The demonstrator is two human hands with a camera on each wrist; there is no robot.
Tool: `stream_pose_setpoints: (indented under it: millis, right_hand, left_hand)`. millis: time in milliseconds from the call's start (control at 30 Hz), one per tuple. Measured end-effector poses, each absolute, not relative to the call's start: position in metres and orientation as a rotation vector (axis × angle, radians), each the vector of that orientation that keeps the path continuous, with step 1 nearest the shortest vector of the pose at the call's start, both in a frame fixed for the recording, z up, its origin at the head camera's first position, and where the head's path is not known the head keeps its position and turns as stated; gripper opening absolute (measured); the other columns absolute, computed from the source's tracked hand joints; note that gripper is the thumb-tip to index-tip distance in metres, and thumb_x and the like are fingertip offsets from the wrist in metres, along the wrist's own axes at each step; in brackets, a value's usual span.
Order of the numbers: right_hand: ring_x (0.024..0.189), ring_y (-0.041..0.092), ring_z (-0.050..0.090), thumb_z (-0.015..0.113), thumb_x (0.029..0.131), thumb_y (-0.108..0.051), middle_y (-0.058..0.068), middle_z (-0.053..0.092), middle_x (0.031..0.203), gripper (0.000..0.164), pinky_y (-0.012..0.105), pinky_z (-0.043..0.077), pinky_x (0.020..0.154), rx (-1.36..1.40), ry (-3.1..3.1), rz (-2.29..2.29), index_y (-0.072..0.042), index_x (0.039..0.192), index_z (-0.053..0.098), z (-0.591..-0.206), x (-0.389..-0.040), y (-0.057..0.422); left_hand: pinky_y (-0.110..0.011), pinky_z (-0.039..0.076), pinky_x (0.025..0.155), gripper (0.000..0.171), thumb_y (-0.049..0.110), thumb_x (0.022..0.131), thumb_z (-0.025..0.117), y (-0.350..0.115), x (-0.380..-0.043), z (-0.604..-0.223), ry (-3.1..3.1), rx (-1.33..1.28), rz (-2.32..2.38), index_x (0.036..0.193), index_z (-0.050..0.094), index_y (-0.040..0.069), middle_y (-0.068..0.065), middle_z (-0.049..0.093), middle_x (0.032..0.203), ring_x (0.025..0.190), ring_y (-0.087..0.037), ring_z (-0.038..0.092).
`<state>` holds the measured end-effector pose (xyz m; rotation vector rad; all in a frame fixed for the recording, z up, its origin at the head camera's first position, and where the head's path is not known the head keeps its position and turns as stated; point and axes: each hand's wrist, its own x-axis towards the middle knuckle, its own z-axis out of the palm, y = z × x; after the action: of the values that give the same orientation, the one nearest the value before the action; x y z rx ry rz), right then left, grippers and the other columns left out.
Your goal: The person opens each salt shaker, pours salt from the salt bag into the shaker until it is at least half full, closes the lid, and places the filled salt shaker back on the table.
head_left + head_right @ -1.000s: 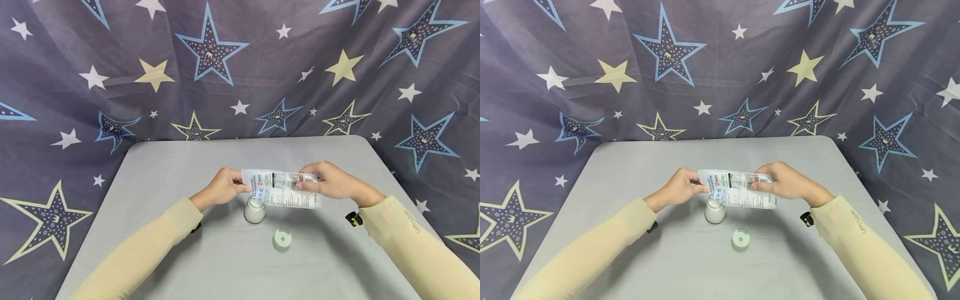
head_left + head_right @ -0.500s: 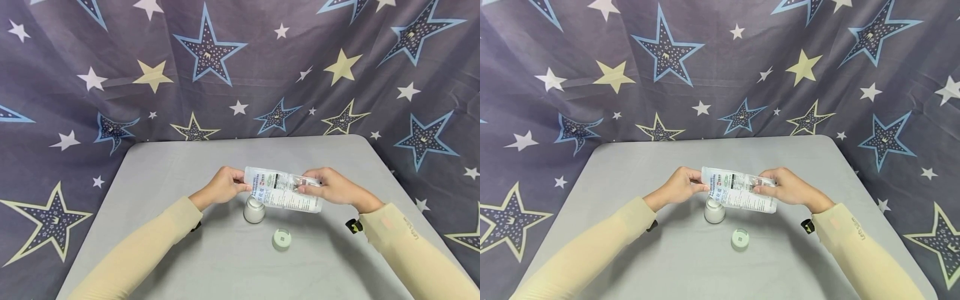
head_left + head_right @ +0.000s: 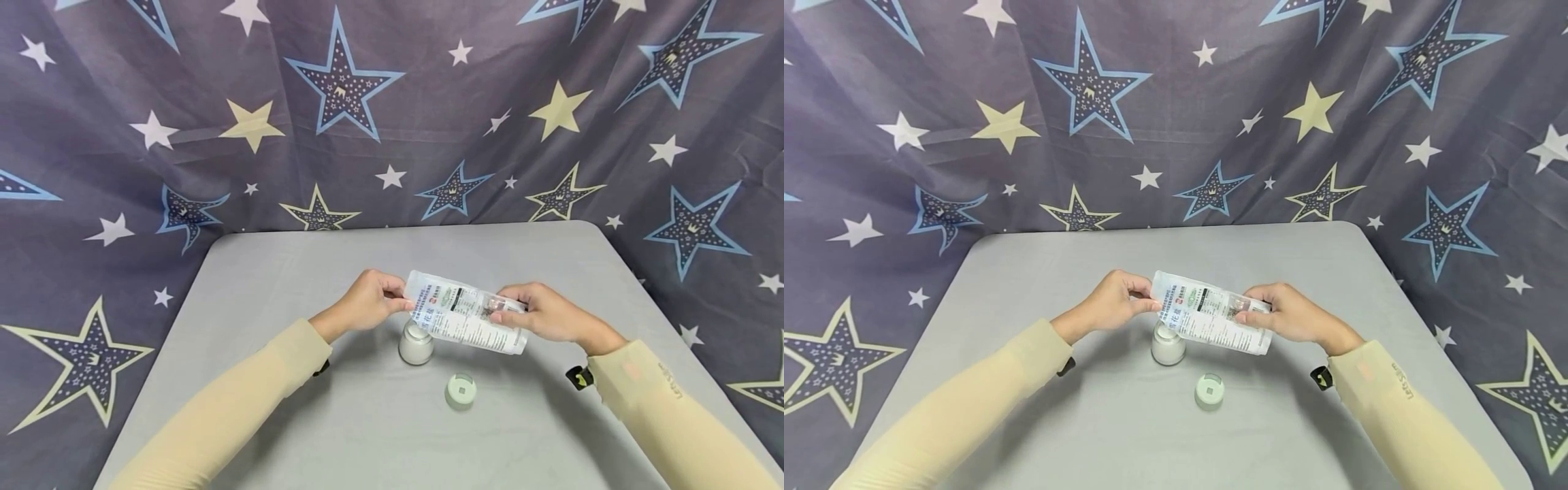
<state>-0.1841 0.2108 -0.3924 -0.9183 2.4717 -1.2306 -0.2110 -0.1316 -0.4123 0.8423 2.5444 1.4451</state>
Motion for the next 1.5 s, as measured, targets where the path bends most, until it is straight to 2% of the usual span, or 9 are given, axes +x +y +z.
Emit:
stream_pose_setpoints:
  millis: [367, 667, 1100, 1367, 1500]
  right_hand:
    - [0.075, 0.014, 0.071, 0.072, 0.097, -0.012, -0.001, 0.075, 0.088, 0.008, 0.027, 0.058, 0.070, -0.898, 2.417, -1.242, -0.007, 0.104, 0.074, -0.401, -0.184, 0.213]
    - [0.076, 0.015, 0.071, 0.073, 0.096, -0.011, 0.001, 0.075, 0.091, 0.011, 0.028, 0.058, 0.069, -0.900, 2.383, -1.255, -0.007, 0.105, 0.073, -0.408, -0.184, 0.216]
    - [0.081, 0.019, 0.073, 0.075, 0.094, -0.011, 0.004, 0.076, 0.096, 0.018, 0.030, 0.060, 0.076, -0.884, 2.320, -1.285, -0.003, 0.110, 0.072, -0.422, -0.182, 0.214]
    - [0.087, 0.016, 0.072, 0.077, 0.093, -0.014, 0.001, 0.076, 0.099, 0.022, 0.030, 0.058, 0.082, -0.897, 2.350, -1.263, -0.005, 0.112, 0.072, -0.428, -0.180, 0.210]
    - [0.089, 0.015, 0.070, 0.079, 0.091, -0.016, 0.000, 0.075, 0.100, 0.024, 0.031, 0.057, 0.084, -0.888, 2.370, -1.251, -0.005, 0.113, 0.072, -0.430, -0.180, 0.208]
  left_hand:
    - [-0.025, 0.054, 0.068, 0.010, 0.008, 0.087, 0.083, -0.130, -0.210, -0.405, 2.556, 0.863, 1.421, 0.078, 0.078, 0.011, 0.006, 0.074, 0.076, 0.072, -0.010, 0.066]
    - [-0.023, 0.050, 0.062, 0.009, 0.009, 0.087, 0.082, -0.126, -0.209, -0.398, 2.557, 0.899, 1.403, 0.080, 0.078, 0.011, 0.007, 0.074, 0.076, 0.068, -0.008, 0.062]
    - [-0.024, 0.052, 0.066, 0.006, 0.007, 0.088, 0.081, -0.122, -0.207, -0.387, 2.548, 0.966, 1.379, 0.083, 0.079, 0.009, 0.004, 0.075, 0.079, 0.071, -0.008, 0.064]
    - [-0.026, 0.056, 0.076, 0.004, 0.006, 0.088, 0.081, -0.119, -0.208, -0.379, 2.552, 1.089, 1.359, 0.084, 0.078, 0.006, 0.004, 0.075, 0.079, 0.075, -0.008, 0.066]
    - [-0.026, 0.056, 0.075, 0.005, 0.005, 0.088, 0.080, -0.117, -0.207, -0.374, 2.560, 1.115, 1.341, 0.084, 0.078, 0.006, 0.004, 0.074, 0.079, 0.075, -0.007, 0.065]
